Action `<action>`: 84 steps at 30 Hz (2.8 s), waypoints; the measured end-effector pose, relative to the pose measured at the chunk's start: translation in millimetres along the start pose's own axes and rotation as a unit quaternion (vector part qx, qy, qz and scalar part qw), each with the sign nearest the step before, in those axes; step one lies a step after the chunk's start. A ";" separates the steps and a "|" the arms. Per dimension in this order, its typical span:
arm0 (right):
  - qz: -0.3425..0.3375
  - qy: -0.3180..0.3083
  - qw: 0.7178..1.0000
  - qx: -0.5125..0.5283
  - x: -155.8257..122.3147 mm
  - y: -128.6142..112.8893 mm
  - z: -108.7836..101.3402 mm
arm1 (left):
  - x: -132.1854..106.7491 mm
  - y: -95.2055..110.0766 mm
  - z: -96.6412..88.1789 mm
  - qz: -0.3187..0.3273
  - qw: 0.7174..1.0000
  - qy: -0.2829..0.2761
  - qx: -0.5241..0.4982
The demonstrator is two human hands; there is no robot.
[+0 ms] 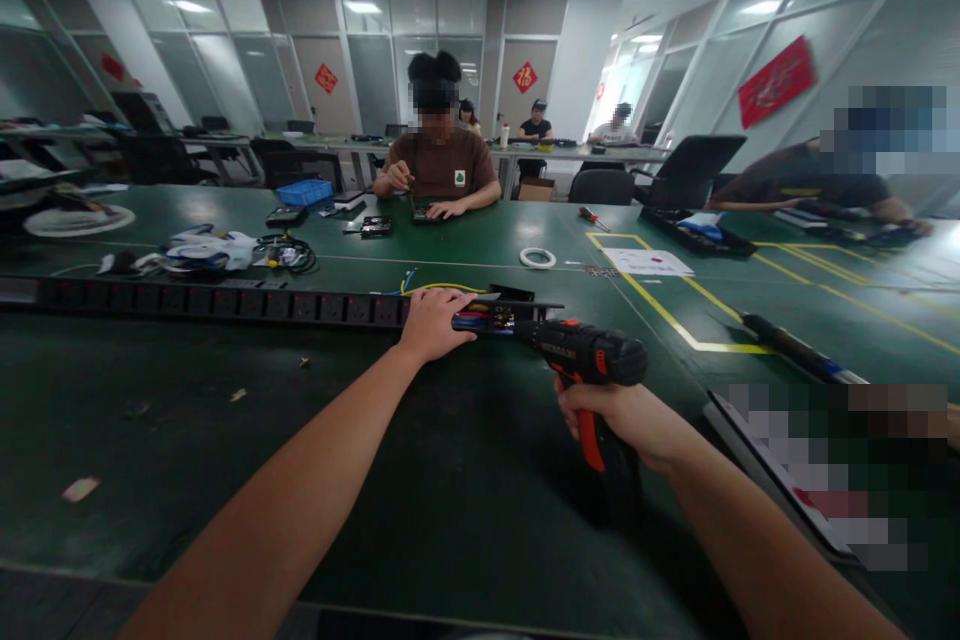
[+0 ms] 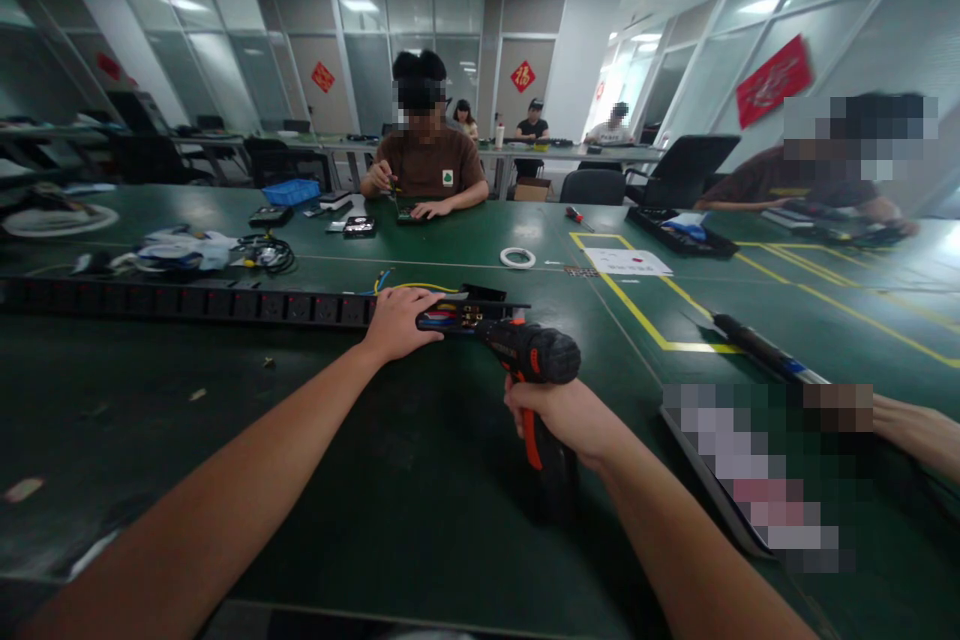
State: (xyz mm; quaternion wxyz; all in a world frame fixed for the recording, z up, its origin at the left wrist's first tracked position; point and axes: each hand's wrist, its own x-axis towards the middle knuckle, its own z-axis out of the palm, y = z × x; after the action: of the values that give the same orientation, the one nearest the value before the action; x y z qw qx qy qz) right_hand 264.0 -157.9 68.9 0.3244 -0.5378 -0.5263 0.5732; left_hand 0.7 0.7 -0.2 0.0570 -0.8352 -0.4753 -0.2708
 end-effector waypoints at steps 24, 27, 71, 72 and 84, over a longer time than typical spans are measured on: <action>0.016 0.029 0.999 0.017 -2.0 1.0 2.2 | 0.3 -0.2 -1.0 -0.004 1.000 -0.002 -0.003; 0.013 0.030 0.999 0.017 -2.6 -0.2 2.9 | 0.0 0.0 -1.3 0.001 1.000 0.003 -0.002; 0.002 0.007 1.000 -0.005 -1.3 -2.3 0.7 | 0.0 1.5 -1.7 0.006 1.000 0.009 0.005; 0.001 0.006 1.000 -0.003 -1.3 -2.6 1.0 | -0.1 1.8 -2.1 0.007 1.000 0.009 0.005; -0.003 -0.009 1.000 -0.005 0.7 3.1 -2.9 | 0.0 -0.2 -0.2 0.007 1.000 0.010 0.009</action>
State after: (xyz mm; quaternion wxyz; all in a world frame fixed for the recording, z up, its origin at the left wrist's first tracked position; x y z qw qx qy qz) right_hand 267.2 -157.3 66.1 0.3189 -0.5328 -0.5333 0.5744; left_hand 0.4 0.7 -0.1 0.0713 -0.8355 -0.4710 -0.2739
